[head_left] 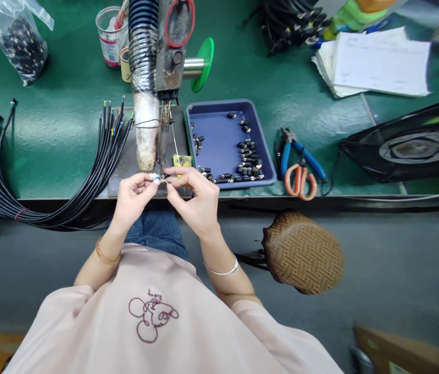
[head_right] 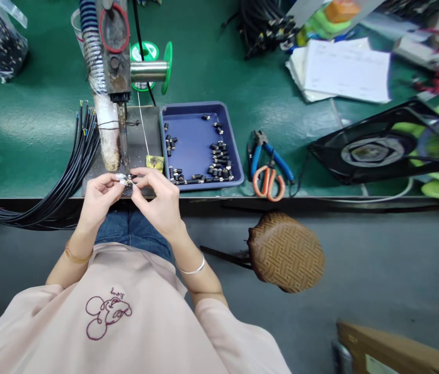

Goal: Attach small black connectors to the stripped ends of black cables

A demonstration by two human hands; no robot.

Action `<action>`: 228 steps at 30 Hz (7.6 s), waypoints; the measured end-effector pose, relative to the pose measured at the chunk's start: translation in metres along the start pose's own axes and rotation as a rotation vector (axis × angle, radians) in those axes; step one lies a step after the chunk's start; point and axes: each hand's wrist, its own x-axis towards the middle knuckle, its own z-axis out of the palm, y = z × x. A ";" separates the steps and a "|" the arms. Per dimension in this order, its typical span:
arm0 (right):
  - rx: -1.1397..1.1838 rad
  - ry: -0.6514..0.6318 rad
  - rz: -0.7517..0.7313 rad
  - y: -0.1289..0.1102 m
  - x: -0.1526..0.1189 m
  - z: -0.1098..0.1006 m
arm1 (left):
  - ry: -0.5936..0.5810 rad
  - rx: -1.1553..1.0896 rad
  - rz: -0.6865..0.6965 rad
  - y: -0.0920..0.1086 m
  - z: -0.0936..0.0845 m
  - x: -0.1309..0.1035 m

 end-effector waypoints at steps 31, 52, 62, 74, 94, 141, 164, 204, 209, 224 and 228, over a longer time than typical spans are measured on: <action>0.022 0.039 0.027 0.001 -0.010 0.003 | -0.142 -0.006 -0.037 0.000 -0.003 -0.012; 0.000 0.181 0.200 -0.007 -0.013 -0.011 | -0.096 -0.011 0.016 -0.009 -0.006 -0.016; 0.147 -0.102 0.394 -0.009 -0.011 -0.011 | -0.043 0.214 0.174 -0.012 -0.005 -0.024; 0.094 -0.012 0.333 -0.004 -0.014 -0.014 | -0.031 0.230 0.193 -0.015 -0.003 -0.024; -0.006 -0.121 0.205 0.003 -0.011 -0.024 | -0.171 0.022 0.076 -0.011 -0.003 -0.024; 0.090 -0.095 0.290 -0.008 -0.015 -0.008 | -0.118 0.344 0.244 -0.010 0.000 -0.035; -0.077 -0.148 0.016 -0.013 -0.029 -0.017 | -0.093 0.242 0.135 -0.010 -0.009 -0.034; 0.085 0.049 0.140 -0.011 -0.019 -0.023 | -0.163 0.366 0.371 -0.015 -0.013 -0.036; 0.113 -0.066 0.138 -0.006 -0.017 -0.015 | -0.167 0.380 0.368 -0.014 -0.014 -0.035; -0.052 -0.074 -0.097 -0.006 -0.014 -0.014 | -0.228 0.415 0.276 -0.004 -0.015 -0.031; -0.076 -0.068 -0.057 -0.007 -0.014 -0.013 | -0.202 0.395 0.304 -0.004 -0.013 -0.030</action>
